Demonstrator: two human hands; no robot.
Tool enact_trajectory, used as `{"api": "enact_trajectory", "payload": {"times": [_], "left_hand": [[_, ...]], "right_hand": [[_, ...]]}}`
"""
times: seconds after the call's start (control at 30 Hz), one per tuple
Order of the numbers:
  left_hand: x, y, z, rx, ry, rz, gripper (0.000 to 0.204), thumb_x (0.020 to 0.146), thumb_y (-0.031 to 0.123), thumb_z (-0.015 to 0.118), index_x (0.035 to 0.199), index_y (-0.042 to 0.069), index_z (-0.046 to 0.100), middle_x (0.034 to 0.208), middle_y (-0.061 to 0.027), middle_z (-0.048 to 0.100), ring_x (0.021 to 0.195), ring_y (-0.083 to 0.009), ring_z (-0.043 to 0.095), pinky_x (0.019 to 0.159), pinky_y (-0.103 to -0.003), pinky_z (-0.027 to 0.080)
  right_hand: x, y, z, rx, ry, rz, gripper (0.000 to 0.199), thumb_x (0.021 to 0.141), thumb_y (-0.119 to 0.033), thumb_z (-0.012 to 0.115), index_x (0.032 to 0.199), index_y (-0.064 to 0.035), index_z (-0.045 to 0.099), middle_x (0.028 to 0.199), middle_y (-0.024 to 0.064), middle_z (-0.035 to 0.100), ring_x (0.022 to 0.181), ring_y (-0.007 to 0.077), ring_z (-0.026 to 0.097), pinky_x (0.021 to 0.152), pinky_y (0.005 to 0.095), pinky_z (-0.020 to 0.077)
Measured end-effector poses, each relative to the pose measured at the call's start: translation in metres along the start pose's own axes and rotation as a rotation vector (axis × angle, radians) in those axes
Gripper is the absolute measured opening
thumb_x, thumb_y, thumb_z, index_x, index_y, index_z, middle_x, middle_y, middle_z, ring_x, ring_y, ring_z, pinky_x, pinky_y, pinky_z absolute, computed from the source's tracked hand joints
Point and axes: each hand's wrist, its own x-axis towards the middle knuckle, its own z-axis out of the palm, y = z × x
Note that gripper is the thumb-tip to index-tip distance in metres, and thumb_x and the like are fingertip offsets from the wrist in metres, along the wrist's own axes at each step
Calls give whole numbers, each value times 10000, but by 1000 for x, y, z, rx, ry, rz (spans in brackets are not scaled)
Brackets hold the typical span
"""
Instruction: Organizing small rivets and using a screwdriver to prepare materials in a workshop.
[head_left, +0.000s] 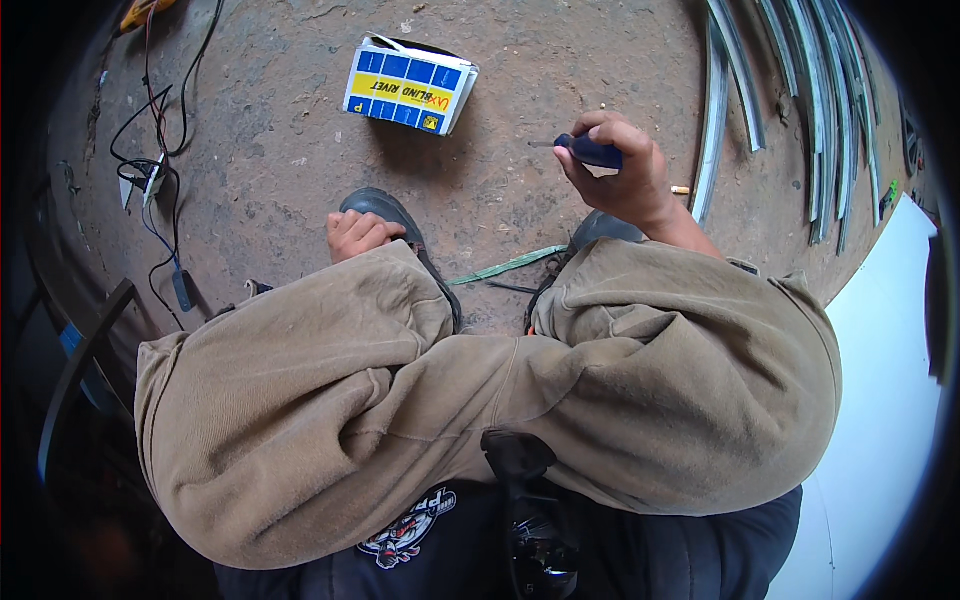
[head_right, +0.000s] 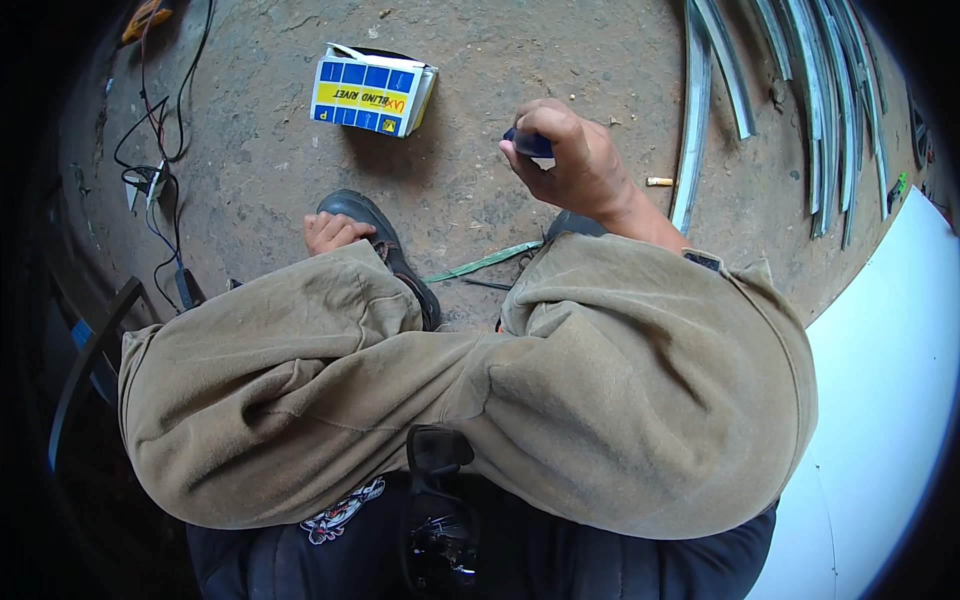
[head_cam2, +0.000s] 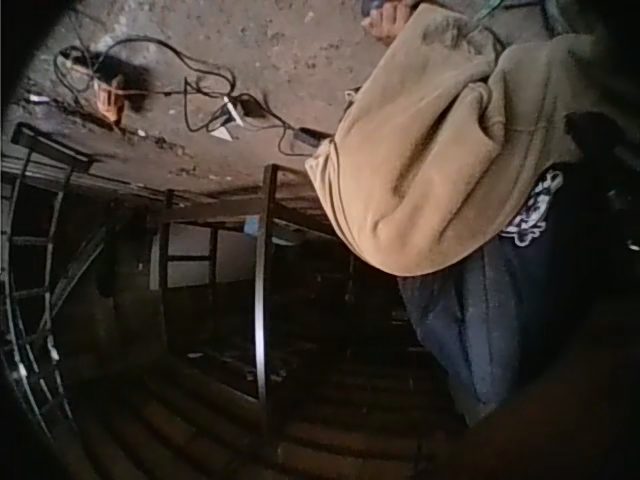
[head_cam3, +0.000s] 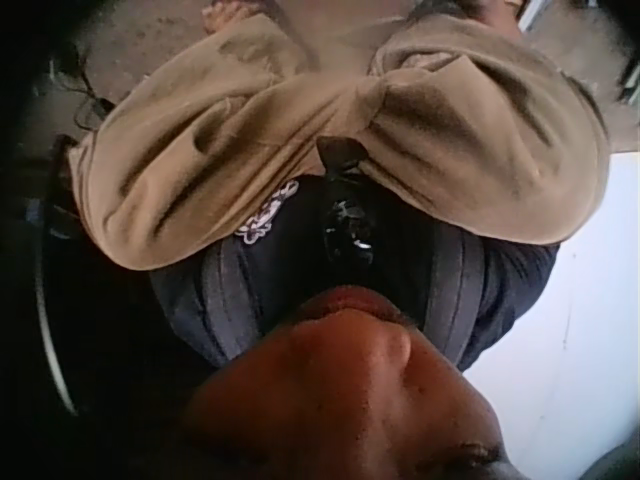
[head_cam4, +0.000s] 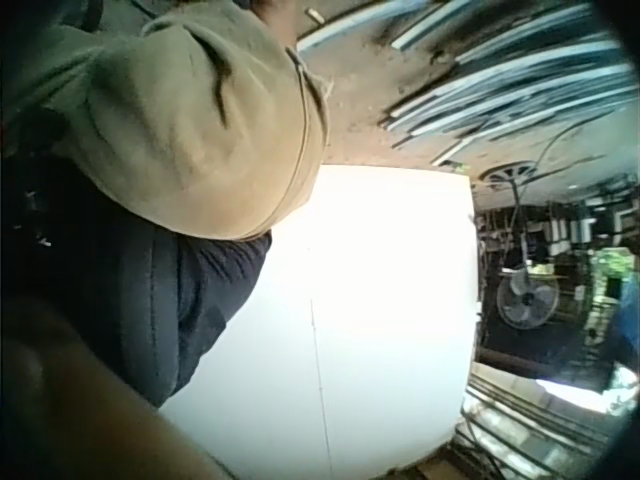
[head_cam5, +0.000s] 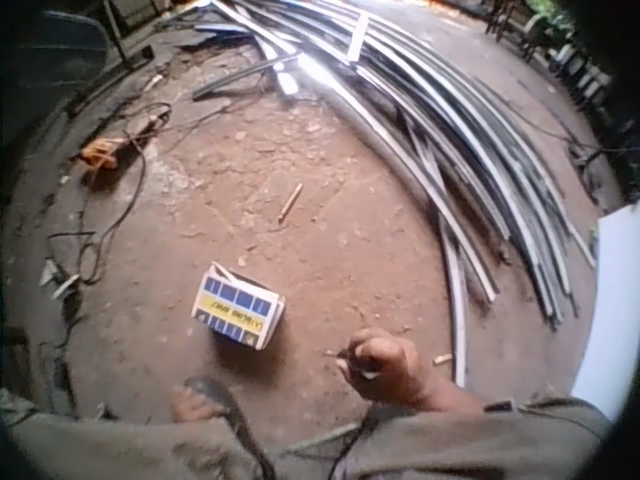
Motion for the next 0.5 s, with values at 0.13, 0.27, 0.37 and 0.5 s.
{"api": "enact_trajectory", "payload": {"times": [0.13, 0.27, 0.37, 0.5], "left_hand": [[0, 0, 0, -4, -2, -4, 160, 745, 322, 657, 809, 186, 712, 735, 52, 606, 687, -148, 511, 708, -346, 322], [1, -1, 1, -3, 1, -6, 165, 737, 324, 656, 803, 184, 712, 727, 50, 601, 681, -150, 505, 704, -346, 322], [1, 1, 1, -4, 7, -11, 166, 737, 327, 657, 793, 181, 710, 730, 49, 601, 685, -151, 504, 707, -347, 321], [1, 2, -2, -11, -7, -24, 168, 736, 329, 659, 777, 173, 705, 734, 47, 602, 693, -154, 508, 710, -349, 321]], "right_hand": [[-2, 3, 2, -20, -15, -19, 597, 784, -22, 801, 1164, -97, 347, 905, 143, 646, 717, 234, 668, 580, 316, 534], [-6, 8, 1, -54, -48, 5, 608, 775, -20, 810, 1162, -95, 348, 907, 146, 647, 726, 235, 670, 585, 313, 533], [-2, 5, -4, -32, -4, -10, 611, 774, -25, 812, 1166, -94, 348, 908, 146, 648, 731, 238, 671, 591, 311, 535], [7, -1, -11, -37, 42, -29, 614, 772, -29, 816, 1167, -95, 351, 912, 147, 647, 742, 238, 673, 602, 311, 538]]}}
